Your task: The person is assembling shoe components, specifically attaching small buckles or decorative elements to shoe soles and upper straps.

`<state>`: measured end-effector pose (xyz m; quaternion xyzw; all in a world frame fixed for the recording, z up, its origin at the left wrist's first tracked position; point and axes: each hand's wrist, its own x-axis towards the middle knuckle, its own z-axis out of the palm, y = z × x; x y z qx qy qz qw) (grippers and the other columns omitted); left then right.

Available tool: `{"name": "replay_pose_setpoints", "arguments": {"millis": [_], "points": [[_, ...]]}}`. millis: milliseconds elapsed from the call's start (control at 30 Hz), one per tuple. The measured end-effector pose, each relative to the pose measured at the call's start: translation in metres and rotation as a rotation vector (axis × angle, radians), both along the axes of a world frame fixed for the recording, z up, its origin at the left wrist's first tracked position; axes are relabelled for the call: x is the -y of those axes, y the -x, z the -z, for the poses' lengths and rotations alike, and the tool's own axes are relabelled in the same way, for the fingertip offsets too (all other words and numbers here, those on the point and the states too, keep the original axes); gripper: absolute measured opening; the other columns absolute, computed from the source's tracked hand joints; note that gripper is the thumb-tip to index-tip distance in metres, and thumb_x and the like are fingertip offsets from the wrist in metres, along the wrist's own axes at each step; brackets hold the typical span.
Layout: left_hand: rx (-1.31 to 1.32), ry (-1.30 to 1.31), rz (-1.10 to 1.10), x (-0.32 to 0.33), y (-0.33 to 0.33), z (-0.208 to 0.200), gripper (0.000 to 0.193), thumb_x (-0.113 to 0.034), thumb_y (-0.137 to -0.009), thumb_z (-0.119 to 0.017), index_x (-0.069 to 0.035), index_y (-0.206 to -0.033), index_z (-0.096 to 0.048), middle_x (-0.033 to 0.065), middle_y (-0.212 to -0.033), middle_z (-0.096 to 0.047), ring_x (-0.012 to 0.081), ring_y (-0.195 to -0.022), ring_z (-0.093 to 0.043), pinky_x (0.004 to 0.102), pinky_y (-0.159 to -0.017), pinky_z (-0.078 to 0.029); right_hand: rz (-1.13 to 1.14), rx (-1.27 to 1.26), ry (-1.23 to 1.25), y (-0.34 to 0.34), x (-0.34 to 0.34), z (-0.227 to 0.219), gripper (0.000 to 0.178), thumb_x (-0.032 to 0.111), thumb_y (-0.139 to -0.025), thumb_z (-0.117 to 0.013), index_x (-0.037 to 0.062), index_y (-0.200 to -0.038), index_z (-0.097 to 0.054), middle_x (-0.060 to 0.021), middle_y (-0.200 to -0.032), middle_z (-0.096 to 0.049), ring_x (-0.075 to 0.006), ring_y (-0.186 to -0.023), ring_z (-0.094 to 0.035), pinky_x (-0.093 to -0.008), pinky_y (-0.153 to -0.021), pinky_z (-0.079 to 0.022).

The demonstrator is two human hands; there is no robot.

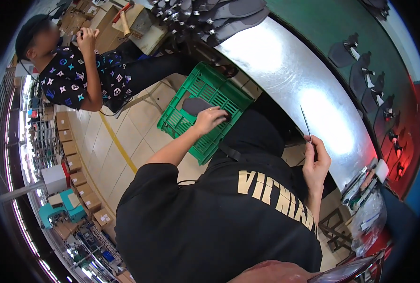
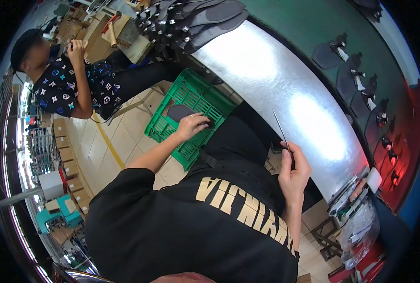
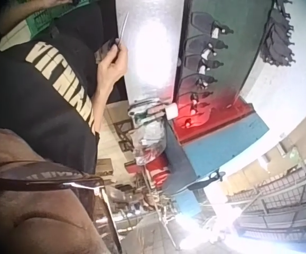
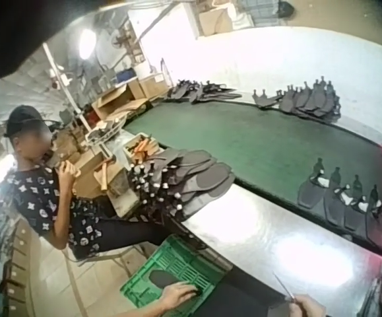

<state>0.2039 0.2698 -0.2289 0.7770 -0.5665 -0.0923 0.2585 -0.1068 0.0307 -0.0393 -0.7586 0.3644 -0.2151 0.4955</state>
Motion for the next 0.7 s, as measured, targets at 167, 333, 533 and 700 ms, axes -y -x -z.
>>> {"name": "replay_pose_setpoints", "arguments": {"millis": [167, 333, 533, 700], "points": [[0.073, 0.267, -0.120, 0.071, 0.003, -0.139, 0.020, -0.010, -0.072, -0.081, -0.007, -0.089, -0.070, 0.0080, -0.084, -0.071, 0.0202, -0.069, -0.068, 0.0288, -0.058, -0.053, 0.020, 0.119, -0.012, 0.011, -0.003, -0.004, 0.010, 0.003, -0.094, -0.054, 0.0000, -0.103, -0.059, 0.0014, -0.086, -0.057, -0.0038, -0.071, -0.048, -0.0183, -0.064, -0.038], [0.083, 0.688, 0.142, 0.150, 0.061, -0.261, 0.026, -0.004, -0.064, -0.084, -0.005, -0.086, -0.070, 0.0063, -0.078, -0.070, 0.0188, -0.062, -0.065, 0.0276, -0.055, -0.052, 0.000, 0.318, -0.158, -0.021, -0.009, -0.040, 0.044, 0.000, -0.078, -0.073, -0.0003, -0.121, -0.060, -0.0004, -0.082, -0.058, -0.0015, -0.054, -0.042, -0.0178, -0.050, -0.034], [-0.186, 0.775, 0.236, 0.216, 0.128, -0.265, 0.032, -0.009, -0.060, -0.087, -0.004, -0.082, -0.066, 0.0077, -0.073, -0.064, 0.0195, -0.072, -0.063, 0.0289, -0.062, -0.050, 0.066, 0.503, -0.345, -0.021, -0.009, -0.034, 0.019, 0.007, -0.087, -0.070, 0.0001, -0.102, -0.063, 0.0066, -0.063, -0.050, 0.0000, -0.050, -0.035, -0.0187, -0.045, -0.028], [-1.221, 0.320, 0.454, 0.243, 0.156, -0.218, 0.024, -0.024, -0.091, -0.067, -0.001, -0.096, -0.069, 0.0049, -0.089, -0.066, 0.0156, -0.093, -0.060, 0.0282, -0.081, -0.048, 0.199, 0.563, -0.929, 0.017, -0.003, -0.035, 0.006, 0.009, -0.091, -0.065, 0.0041, -0.093, -0.062, 0.0061, -0.065, -0.053, 0.0000, -0.045, -0.037, -0.0172, -0.041, -0.027]]}}
